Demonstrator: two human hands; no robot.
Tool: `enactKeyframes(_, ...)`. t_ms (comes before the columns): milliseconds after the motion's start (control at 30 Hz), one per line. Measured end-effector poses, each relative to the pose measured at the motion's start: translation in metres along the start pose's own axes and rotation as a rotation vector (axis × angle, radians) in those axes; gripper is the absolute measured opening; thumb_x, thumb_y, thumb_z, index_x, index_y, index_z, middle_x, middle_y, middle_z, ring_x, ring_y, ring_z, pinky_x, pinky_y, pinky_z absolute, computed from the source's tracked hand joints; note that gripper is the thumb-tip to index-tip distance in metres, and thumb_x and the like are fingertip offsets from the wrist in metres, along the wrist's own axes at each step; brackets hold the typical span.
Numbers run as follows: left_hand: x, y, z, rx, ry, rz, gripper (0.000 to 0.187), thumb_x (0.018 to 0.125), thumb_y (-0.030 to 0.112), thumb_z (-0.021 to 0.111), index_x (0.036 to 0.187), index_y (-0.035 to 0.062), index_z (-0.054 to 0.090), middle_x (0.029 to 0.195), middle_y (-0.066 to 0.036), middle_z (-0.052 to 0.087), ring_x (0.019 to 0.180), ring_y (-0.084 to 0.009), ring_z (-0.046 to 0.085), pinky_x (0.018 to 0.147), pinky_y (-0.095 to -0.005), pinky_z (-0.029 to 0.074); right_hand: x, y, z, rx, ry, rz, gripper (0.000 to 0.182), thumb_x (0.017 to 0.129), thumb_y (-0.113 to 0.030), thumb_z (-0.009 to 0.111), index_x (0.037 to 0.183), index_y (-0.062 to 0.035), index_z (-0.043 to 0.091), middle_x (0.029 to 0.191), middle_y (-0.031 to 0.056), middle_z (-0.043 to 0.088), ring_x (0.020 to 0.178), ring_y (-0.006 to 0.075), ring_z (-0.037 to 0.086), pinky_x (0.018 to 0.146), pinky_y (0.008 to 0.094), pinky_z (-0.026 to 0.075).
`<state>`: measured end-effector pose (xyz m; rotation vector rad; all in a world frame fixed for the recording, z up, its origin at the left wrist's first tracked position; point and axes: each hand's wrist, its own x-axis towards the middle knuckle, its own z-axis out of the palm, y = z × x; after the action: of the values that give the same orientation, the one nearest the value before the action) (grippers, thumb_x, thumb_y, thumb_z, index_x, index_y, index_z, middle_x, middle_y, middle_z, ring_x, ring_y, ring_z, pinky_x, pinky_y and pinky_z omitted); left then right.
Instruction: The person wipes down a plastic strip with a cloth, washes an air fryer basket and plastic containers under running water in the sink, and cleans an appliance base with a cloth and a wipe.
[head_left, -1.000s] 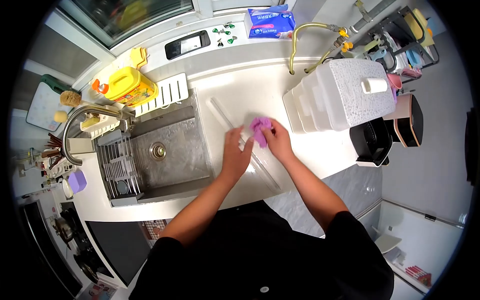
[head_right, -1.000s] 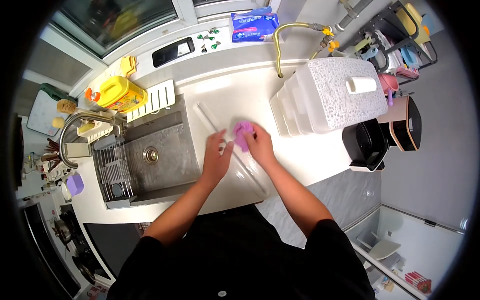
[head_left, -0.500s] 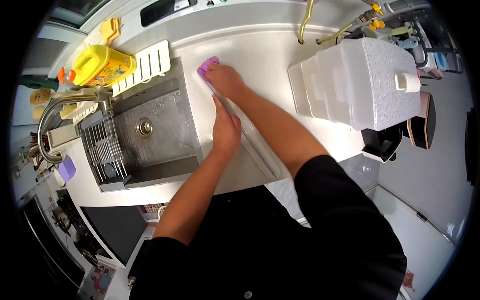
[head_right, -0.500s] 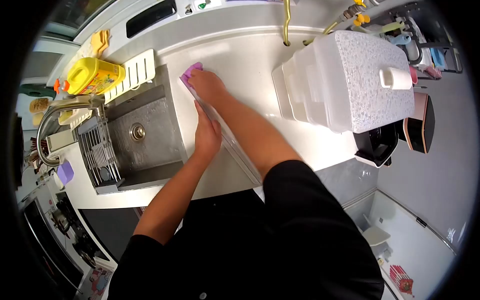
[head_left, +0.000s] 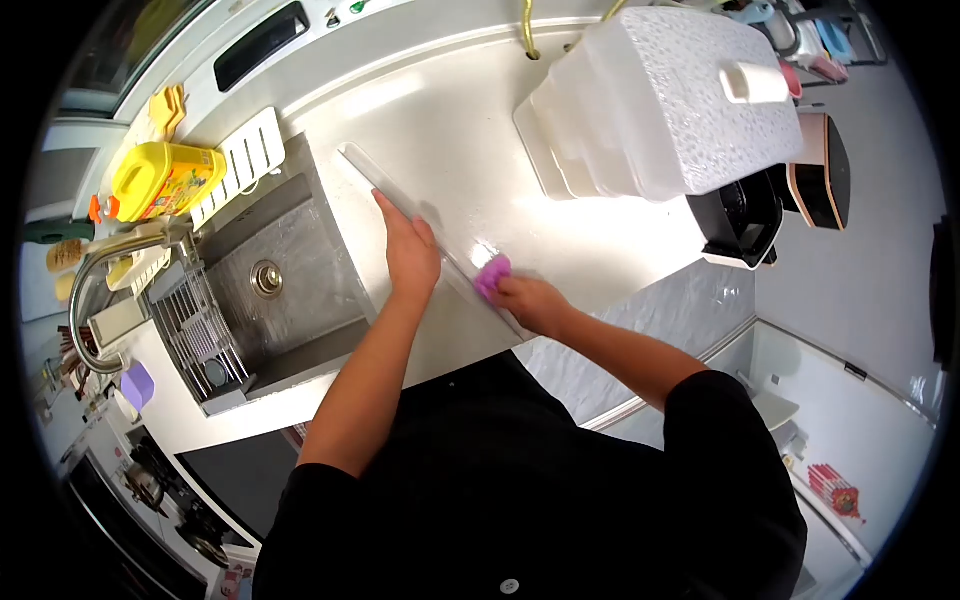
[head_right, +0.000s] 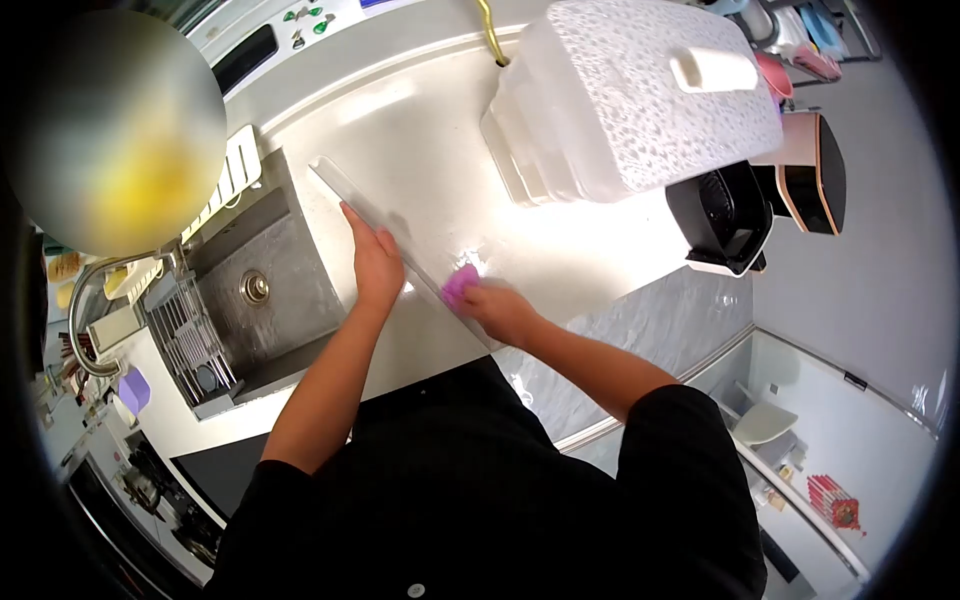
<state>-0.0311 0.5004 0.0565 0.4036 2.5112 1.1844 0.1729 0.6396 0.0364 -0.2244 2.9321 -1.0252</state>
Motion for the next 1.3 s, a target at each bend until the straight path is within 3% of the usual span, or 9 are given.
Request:
enactKeyframes(167,0.003,-0.015,0.003,0.019,0.028,0.082,0.077,0.101,0.013,0.046,0.157,-0.0097,-0.003,0.160,-0.035,0.022,0.146,-0.0473,0.031,0.120,-0.0429,0.030,-0.084,-0.027,-0.004,-0.021,-0.241,0.106,0.033,0.081,-0.003,0.059,0.112,-0.0108,0.066,0.106,0.0090,0.060,0.098,0.0295,0.063,0.078,0.0403,0.055)
enactKeyframes(267,-0.001,-0.011,-0.017,0.116,0.243,0.299,0.076,0.099,0.018,0.056,0.158,-0.0059,0.014,0.159,-0.032,0.026,0.149,-0.0432,0.028,0.125,-0.0482,0.020,-0.143,-0.024,0.013,0.042,-0.298,0.148,0.030,0.078,-0.002,0.063,0.104,-0.0149,0.071,0.100,0.0074,0.061,0.094,0.0296,0.064,0.080,0.0385,0.055)
enactKeyframes(400,-0.007,0.012,-0.073,0.734,-0.578,0.794,0.041,0.088,0.036,0.073,0.123,0.0145,0.069,0.143,-0.011,0.055,0.147,-0.0261,0.036,0.124,-0.0584,0.016,-0.176,-0.058,-0.021,0.168,0.021,0.603,0.032,0.083,0.003,0.065,0.109,-0.0131,0.073,0.092,0.0103,0.064,0.084,0.0285,0.068,0.071,0.0382,0.057)
enactKeyframes(433,-0.010,-0.003,-0.066,0.771,-0.417,0.967,0.019,0.089,0.030,0.069,0.100,0.0156,0.072,0.114,-0.003,0.069,0.133,-0.0247,0.052,0.122,-0.0535,0.025,-0.184,-0.058,-0.017,0.170,0.017,0.577,0.032,0.083,0.003,0.065,0.109,-0.0131,0.073,0.092,0.0103,0.064,0.084,0.0285,0.068,0.071,0.0382,0.057)
enactKeyframes(567,0.018,-0.015,-0.036,0.773,-0.485,1.038,0.004,0.086,0.018,0.063,0.085,0.0149,0.066,0.092,-0.002,0.065,0.109,-0.0257,0.062,0.107,-0.0480,0.044,-0.182,-0.042,0.007,0.167,0.152,0.665,0.029,0.086,0.004,0.064,0.112,-0.0058,0.072,0.087,0.0130,0.063,0.072,0.0252,0.067,0.064,0.0346,0.057)
enactKeyframes(633,0.010,-0.023,-0.040,0.753,-0.462,1.105,0.007,0.085,0.012,0.058,0.080,0.0145,0.062,0.084,-0.002,0.064,0.092,-0.0246,0.064,0.087,-0.0415,0.052,-0.162,-0.054,0.003,0.165,0.251,0.590,0.025,0.090,0.006,0.061,0.112,0.0006,0.071,0.085,0.0112,0.062,0.071,0.0204,0.067,0.063,0.0310,0.058)
enactKeyframes(733,-0.018,-0.056,-0.057,0.660,-0.549,1.072,0.004,0.085,0.014,0.059,0.082,0.0141,0.063,0.084,-0.003,0.064,0.092,-0.0243,0.064,0.075,-0.0408,0.052,-0.149,-0.055,0.020,0.459,0.357,0.721,0.023,0.093,0.005,0.060,0.113,0.0015,0.071,0.087,0.0082,0.063,0.074,0.0167,0.068,0.065,0.0301,0.059)
enactKeyframes(1000,-0.138,-0.085,-0.201,0.664,-0.317,0.708,0.010,0.085,0.019,0.065,0.092,0.0139,0.062,0.091,-0.003,0.063,0.095,-0.0233,0.063,0.082,-0.0363,0.049,-0.102,-0.073,0.038,0.790,0.333,0.721,0.030,0.098,0.001,0.054,0.127,0.0028,0.063,0.097,0.0102,0.071,0.076,0.0156,0.070,0.067,0.0294,0.060)
enactKeyframes(1300,-0.211,-0.207,-0.335,0.855,-0.129,0.508,0.016,0.083,0.016,0.061,0.098,0.0146,0.064,0.095,-0.004,0.061,0.095,-0.0236,0.061,0.081,-0.0385,0.047,0.032,-0.102,0.052,0.356,0.272,0.478,0.031,0.094,-0.001,0.061,0.124,0.0028,0.064,0.103,0.0121,0.068,0.083,0.0161,0.066,0.072,0.0302,0.054)
